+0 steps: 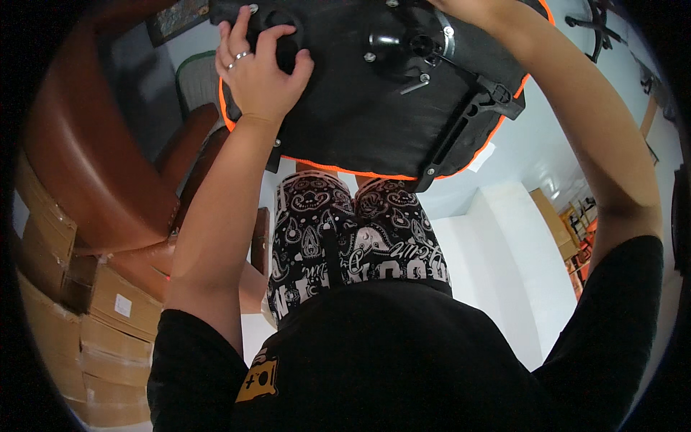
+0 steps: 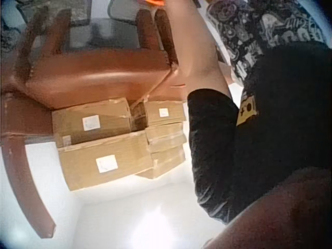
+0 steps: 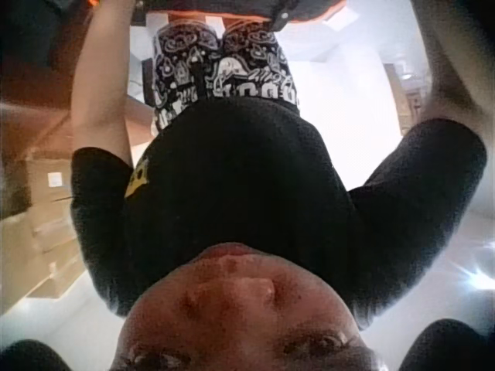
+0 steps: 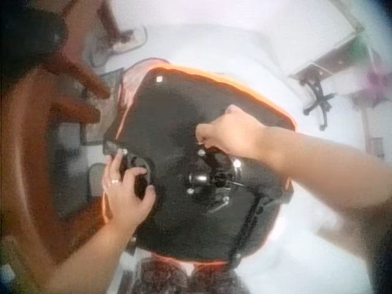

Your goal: The person assembles an office chair by attaching the backrest to the seat base and then installing the central swivel mechanism. They use an Allen key to tighten screws and secure the components together.

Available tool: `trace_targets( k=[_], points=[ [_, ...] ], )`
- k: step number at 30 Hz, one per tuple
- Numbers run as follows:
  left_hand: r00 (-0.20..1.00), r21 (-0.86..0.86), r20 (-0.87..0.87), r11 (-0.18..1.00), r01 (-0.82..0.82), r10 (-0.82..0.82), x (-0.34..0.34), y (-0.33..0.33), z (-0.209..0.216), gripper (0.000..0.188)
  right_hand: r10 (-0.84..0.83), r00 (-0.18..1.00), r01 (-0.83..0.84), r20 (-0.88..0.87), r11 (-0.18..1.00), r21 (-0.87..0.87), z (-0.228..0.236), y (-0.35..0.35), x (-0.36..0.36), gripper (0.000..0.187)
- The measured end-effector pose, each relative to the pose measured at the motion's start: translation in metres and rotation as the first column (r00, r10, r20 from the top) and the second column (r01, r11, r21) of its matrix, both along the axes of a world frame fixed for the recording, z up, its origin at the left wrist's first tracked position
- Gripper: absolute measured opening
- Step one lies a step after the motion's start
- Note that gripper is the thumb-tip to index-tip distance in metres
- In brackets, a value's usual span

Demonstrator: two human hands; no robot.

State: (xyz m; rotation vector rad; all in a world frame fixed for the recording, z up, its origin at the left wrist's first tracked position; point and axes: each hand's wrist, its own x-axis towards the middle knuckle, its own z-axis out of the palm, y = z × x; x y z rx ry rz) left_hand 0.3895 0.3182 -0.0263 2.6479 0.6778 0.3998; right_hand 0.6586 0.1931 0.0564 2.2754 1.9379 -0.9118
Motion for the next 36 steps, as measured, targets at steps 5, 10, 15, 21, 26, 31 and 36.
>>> trace_targets(
  k=[5, 10, 15, 21, 26, 31, 36],
  points=[
    [0.997, -0.09, -0.071, 0.996, -0.023, 0.016, 0.019, -0.013, 0.019, 0.034, 0.252, 0.967, -0.253, 0.025, 0.955, 0.156, -0.013, -0.01, 0.019, 0.006],
    [0.999, -0.068, -0.051, 0.998, -0.019, 0.016, 0.017, -0.013, 0.017, 0.034, 0.365, 0.928, -0.369, 0.075, 0.928, 0.058, -0.005, 0.004, 0.018, 0.005],
    [0.999, -0.096, -0.053, 0.995, -0.012, 0.007, 0.021, -0.017, 0.018, 0.034, 0.419, 0.905, -0.424, 0.07, 0.903, 0.075, -0.006, -0.001, 0.021, 0.008],
    [0.999, -0.099, -0.052, 0.995, -0.009, 0.003, 0.021, -0.02, 0.016, 0.033, 0.477, 0.875, -0.481, 0.083, 0.876, 0.034, -0.002, 0.0, 0.021, 0.012],
    [0.997, -0.079, -0.071, 0.997, -0.011, 0.005, 0.016, -0.017, 0.014, 0.033, 0.542, 0.838, -0.545, 0.067, 0.823, 0.159, -0.009, 0.007, 0.018, 0.009],
    [0.997, -0.085, -0.075, 0.996, 0.003, -0.009, 0.022, -0.019, 0.017, 0.034, 0.582, 0.804, -0.592, 0.12, 0.802, 0.076, -0.002, 0.007, 0.021, 0.006],
    [0.998, -0.056, -0.054, 0.998, 0.013, -0.016, 0.016, -0.012, 0.014, 0.034, 0.52, 0.837, -0.53, 0.17, 0.848, 0.017, -0.004, 0.008, 0.014, 0.005]
  ],
)
